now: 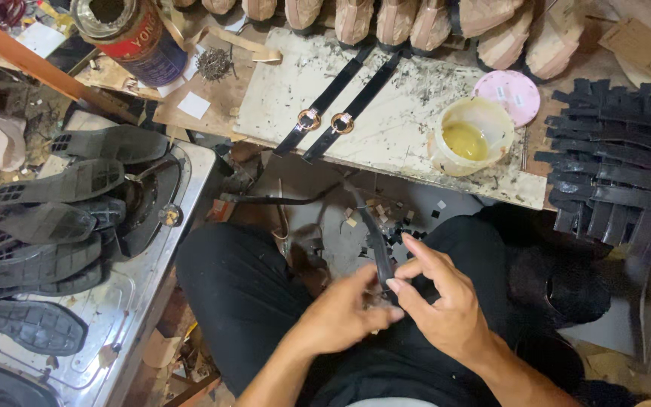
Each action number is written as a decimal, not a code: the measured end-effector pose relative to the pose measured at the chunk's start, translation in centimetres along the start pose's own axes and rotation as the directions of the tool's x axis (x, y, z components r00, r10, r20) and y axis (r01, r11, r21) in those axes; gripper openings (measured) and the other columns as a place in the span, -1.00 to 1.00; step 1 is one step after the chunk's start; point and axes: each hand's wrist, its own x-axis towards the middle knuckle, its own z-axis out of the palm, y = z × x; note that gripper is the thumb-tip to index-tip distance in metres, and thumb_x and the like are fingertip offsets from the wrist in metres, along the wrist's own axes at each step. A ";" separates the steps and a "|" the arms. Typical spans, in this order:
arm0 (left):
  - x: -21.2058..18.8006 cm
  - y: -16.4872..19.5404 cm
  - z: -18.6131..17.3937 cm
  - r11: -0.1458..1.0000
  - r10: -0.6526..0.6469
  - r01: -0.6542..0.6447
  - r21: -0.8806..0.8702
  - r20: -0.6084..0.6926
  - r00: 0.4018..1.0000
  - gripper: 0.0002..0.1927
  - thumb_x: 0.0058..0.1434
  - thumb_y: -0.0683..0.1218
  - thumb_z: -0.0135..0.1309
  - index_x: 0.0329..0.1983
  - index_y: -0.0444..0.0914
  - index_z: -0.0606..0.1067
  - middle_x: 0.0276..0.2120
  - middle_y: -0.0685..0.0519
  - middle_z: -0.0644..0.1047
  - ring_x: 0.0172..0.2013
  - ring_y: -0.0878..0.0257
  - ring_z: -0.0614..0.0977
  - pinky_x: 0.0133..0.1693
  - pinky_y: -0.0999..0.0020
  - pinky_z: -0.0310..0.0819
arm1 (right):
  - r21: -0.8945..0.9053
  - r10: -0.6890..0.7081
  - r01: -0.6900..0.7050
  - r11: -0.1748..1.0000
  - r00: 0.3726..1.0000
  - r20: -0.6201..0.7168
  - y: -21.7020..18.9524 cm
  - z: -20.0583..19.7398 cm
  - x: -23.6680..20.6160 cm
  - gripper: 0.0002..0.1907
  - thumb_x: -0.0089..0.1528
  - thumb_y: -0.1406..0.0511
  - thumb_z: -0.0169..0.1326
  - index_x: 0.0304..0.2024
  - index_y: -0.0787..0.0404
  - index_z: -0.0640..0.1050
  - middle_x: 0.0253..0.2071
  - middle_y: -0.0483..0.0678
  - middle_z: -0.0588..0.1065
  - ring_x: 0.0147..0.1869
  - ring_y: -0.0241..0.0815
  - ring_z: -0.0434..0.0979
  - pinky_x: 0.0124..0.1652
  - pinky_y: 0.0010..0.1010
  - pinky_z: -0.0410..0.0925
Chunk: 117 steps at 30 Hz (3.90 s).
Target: The person sits on the floor at a workbench and trims small tabs off black shoe straps with gold rings, working one strap at a time on their lap. They place the trimmed straps in a stack on the bench and use scissors at one point.
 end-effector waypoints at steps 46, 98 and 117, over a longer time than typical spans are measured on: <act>1.5 -3.0 0.6 0.588 -0.103 0.042 -0.808 -0.024 0.994 -0.64 0.23 -0.35 0.10 0.12 -0.46 0.52 -0.23 0.00 0.64 -0.38 0.39 0.62 -0.33 0.49 0.54 | -0.392 -0.318 0.337 0.856 0.941 0.116 1.2 -1.5 3.2 -0.53 0.03 0.53 0.15 0.02 0.24 0.60 -0.05 0.04 0.55 -0.01 0.11 0.57 0.02 -0.07 0.42; 2.3 -12.5 -0.2 0.903 -0.275 0.177 -0.392 -0.211 0.938 -0.60 0.20 -0.22 0.16 0.13 -0.36 0.49 -0.07 0.00 0.61 -0.09 0.26 0.64 -0.02 0.38 0.54 | -0.331 0.030 -0.180 0.926 0.911 -0.412 8.9 -21.0 2.4 -0.37 0.34 0.46 0.21 0.46 0.36 0.36 0.23 0.15 0.51 0.22 -0.11 0.55 0.20 -0.31 0.41; 3.5 -10.1 -1.5 0.997 -0.065 0.070 0.013 -0.227 0.972 -0.59 0.21 -0.12 0.17 0.10 -0.39 0.50 -0.17 -0.02 0.63 -0.17 0.29 0.65 -0.08 0.39 0.55 | -0.353 -0.428 0.514 0.782 0.854 0.296 -0.6 5.0 16.1 -0.44 0.09 0.38 0.16 0.18 0.27 0.49 0.03 0.11 0.54 0.11 0.11 0.48 0.06 -0.09 0.30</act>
